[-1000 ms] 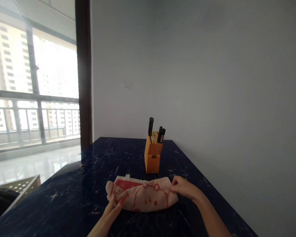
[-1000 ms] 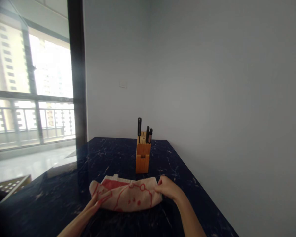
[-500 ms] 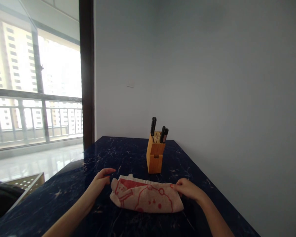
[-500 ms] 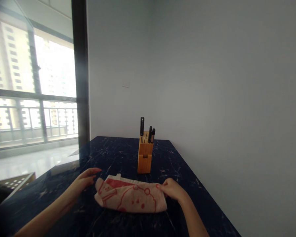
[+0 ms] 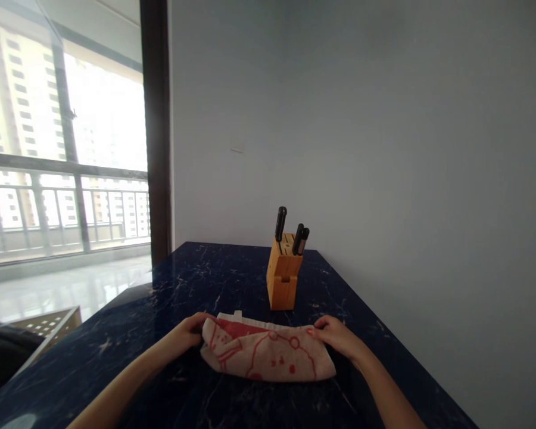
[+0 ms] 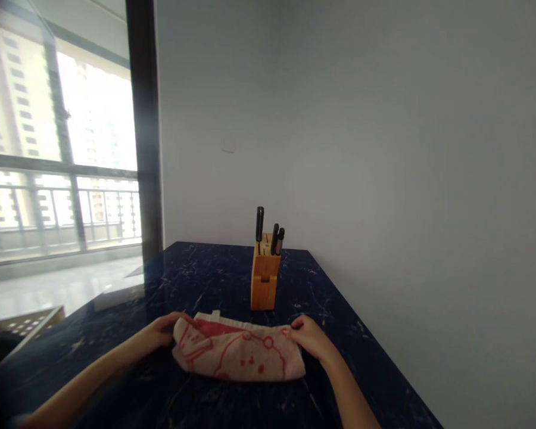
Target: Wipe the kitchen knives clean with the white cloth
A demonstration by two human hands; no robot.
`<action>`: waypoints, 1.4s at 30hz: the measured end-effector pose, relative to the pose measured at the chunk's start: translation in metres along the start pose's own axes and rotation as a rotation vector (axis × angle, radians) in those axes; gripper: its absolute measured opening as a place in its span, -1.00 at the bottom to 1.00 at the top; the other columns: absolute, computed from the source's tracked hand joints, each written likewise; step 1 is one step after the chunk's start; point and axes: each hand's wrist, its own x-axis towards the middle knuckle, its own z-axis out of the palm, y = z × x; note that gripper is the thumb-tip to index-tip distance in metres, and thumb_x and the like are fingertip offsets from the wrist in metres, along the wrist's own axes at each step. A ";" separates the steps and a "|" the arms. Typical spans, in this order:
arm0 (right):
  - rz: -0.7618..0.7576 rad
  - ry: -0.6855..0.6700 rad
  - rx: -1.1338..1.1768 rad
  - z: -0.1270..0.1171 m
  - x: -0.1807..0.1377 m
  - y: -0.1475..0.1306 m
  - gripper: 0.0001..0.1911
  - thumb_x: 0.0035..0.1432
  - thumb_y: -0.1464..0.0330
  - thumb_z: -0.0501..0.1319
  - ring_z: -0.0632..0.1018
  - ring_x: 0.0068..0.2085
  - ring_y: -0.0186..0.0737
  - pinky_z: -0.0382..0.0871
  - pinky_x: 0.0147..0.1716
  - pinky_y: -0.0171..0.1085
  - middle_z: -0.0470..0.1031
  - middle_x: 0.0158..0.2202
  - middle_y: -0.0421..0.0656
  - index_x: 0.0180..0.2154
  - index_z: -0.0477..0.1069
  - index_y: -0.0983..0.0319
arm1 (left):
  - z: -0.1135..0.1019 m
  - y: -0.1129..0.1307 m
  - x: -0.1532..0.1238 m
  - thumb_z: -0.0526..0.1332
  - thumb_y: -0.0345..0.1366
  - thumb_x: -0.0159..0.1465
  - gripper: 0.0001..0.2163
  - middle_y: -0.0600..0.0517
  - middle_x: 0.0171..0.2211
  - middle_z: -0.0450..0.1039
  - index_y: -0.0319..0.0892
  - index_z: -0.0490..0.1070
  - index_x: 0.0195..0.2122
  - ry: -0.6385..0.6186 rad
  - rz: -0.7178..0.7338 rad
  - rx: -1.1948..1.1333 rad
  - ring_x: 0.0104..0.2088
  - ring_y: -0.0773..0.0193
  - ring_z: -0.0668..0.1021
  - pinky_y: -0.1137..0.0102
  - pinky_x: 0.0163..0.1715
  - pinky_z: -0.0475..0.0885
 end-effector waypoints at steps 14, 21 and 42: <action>-0.026 -0.045 0.073 0.000 0.000 -0.003 -0.84 -0.24 0.49 0.11 0.32 -0.53 -0.40 0.11 -0.59 -0.43 0.30 -0.58 -0.31 -0.46 0.30 0.25 | -0.003 0.038 -0.023 0.25 -0.23 0.03 -0.77 0.07 -0.32 0.49 -0.18 0.36 -0.29 -0.324 -0.017 -0.187 -0.23 0.19 0.49 0.38 -0.22 0.33; 0.006 -0.008 0.007 -0.008 0.002 0.001 -0.90 -0.20 0.48 0.09 0.25 -0.59 -0.44 0.05 -0.63 -0.44 0.19 -0.65 -0.36 -0.49 0.25 0.23 | 0.009 0.010 -0.005 0.24 -0.10 0.03 -0.66 0.03 -0.34 0.48 -0.17 0.28 -0.24 -0.138 0.020 -0.222 -0.27 0.17 0.51 0.38 -0.31 0.36; 0.107 -0.041 -0.227 -0.031 -0.004 0.010 -0.73 -0.18 0.22 0.20 0.32 -0.57 -0.36 0.06 -0.63 -0.38 0.34 -0.61 -0.25 -0.46 0.39 0.30 | 0.019 -0.011 0.007 0.11 -0.30 0.06 -0.78 0.06 -0.42 0.34 -0.13 0.38 -0.25 0.329 0.158 0.530 -0.38 0.21 0.38 0.26 -0.23 0.26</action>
